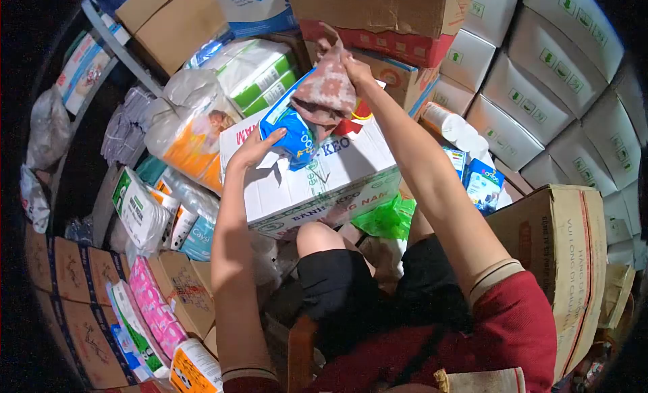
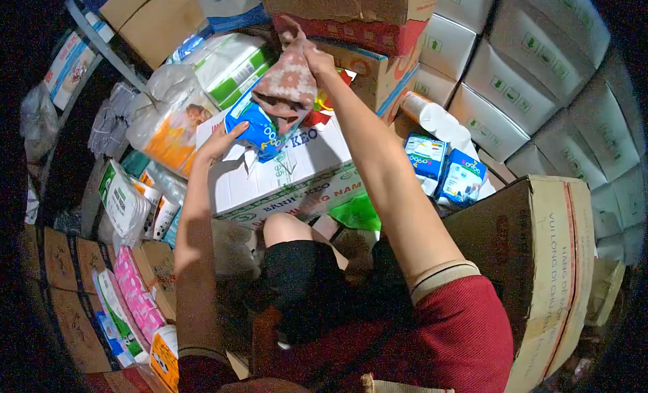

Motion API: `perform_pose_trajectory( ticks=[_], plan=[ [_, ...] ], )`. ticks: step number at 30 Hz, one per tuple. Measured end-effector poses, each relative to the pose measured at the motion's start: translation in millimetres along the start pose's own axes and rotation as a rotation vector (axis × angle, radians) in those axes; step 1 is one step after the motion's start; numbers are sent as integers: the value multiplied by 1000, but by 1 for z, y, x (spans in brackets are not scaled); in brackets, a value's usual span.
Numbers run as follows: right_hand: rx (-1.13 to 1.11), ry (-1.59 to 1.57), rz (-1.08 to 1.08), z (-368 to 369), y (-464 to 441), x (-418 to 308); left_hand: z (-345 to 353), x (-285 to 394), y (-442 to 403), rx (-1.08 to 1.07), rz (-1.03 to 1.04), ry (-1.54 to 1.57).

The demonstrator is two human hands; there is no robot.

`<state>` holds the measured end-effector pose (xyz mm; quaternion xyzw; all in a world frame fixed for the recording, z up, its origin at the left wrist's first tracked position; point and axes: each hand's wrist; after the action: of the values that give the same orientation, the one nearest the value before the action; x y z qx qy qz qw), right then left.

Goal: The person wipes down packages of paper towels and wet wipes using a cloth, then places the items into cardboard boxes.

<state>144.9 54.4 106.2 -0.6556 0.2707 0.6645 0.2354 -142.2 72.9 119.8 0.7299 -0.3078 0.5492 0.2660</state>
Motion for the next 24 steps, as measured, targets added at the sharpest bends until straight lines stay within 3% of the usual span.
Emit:
perform_pose_trajectory(
  ticks=[1,2,5,8,11,14,17,18,21,24],
  plan=[
    [-121,-133,120,-5,1,3,-1,-1,-1,3,0,17],
    [-170,-33,84,-10,-14,26,-3,-2,-2,7,1,36],
    [13,411,-14,-15,-42,93,-7,-6,-8,5,0,83],
    [99,705,-257,-20,16,73,-11,-11,-13,39,6,80],
    [317,579,-564,-5,23,102,-17,-19,-15,52,1,80],
    [275,539,-538,-6,36,103,-15,-21,-13,92,27,50],
    [284,629,-315,-13,45,85,-13,-11,-6,117,-38,20],
    [241,535,-369,-18,58,65,-12,-10,-6,111,-24,4],
    [315,486,-826,-9,94,17,-16,-7,-7,74,-32,-34],
    [100,571,-1150,15,152,-19,-30,-4,-13,-77,-205,-28]
  ],
)
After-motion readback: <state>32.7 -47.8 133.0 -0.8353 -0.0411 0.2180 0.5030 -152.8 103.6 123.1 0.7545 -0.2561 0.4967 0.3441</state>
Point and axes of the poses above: each hand's wrist, its own y-axis away from the middle knuckle, its own z-axis out of the palm, x = y × z, and after that the axes turned 9 degrees about y, right-handed
